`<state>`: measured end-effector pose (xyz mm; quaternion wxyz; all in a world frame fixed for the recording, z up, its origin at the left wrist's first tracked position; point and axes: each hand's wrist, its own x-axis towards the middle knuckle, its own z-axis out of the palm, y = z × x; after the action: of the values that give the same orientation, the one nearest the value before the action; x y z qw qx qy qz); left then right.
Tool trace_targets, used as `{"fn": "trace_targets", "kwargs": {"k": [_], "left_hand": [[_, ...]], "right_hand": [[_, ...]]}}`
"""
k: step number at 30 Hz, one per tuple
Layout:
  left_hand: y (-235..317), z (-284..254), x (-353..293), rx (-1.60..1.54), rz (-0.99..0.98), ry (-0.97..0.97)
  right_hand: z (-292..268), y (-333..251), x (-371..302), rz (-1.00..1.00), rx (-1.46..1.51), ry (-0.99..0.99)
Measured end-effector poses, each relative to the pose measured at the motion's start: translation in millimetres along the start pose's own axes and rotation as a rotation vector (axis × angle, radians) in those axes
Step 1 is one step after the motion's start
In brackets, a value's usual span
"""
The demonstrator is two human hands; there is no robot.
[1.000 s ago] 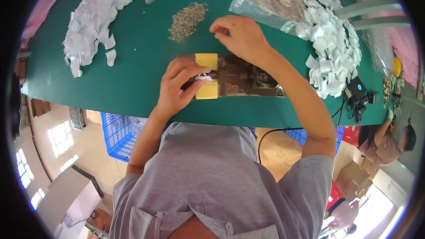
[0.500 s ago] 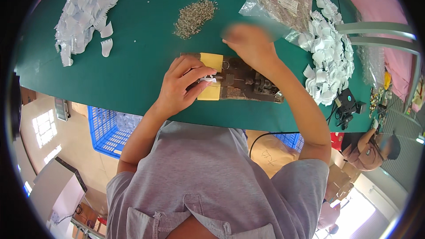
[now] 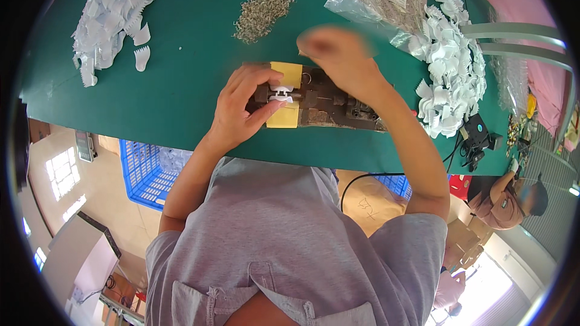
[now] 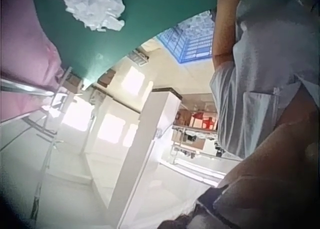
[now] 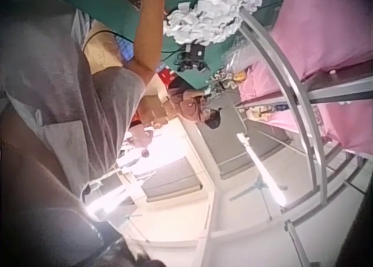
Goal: Assembling small white plastic components and metal pins using a manual fixture on a workbench.
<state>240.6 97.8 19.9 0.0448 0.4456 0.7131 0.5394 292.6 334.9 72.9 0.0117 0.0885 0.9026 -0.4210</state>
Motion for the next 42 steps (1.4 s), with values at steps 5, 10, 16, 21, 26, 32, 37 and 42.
{"fn": "trace_targets", "kwargs": {"k": [5,10,16,21,26,32,37,42], "left_hand": [[-2,1,-1,-0.04,-0.036,0.015],[-2,3,-2,-0.046,-0.047,0.025],[-1,4,-3,-0.048,-0.062,0.031],[-2,4,-4,-0.055,-0.064,0.034],[0,3,-3,-0.101,-0.105,0.04],[-1,3,-2,-0.109,-0.118,0.026],[3,3,0,-0.141,-0.157,0.022],[-2,4,2,-0.122,-0.097,0.02]], "right_hand": [[11,-41,-33,-0.04,0.017,-0.105],[15,-44,-37,-0.15,-0.089,-0.079],[20,-46,-41,-0.256,-0.19,-0.042],[28,-47,-45,-0.261,-0.228,0.025],[45,-39,-52,-0.303,-0.168,0.196],[35,-46,-46,-0.181,-0.081,0.148],[27,-45,-38,0.123,0.218,-0.081],[23,-31,-53,0.0,0.295,0.146]]}}
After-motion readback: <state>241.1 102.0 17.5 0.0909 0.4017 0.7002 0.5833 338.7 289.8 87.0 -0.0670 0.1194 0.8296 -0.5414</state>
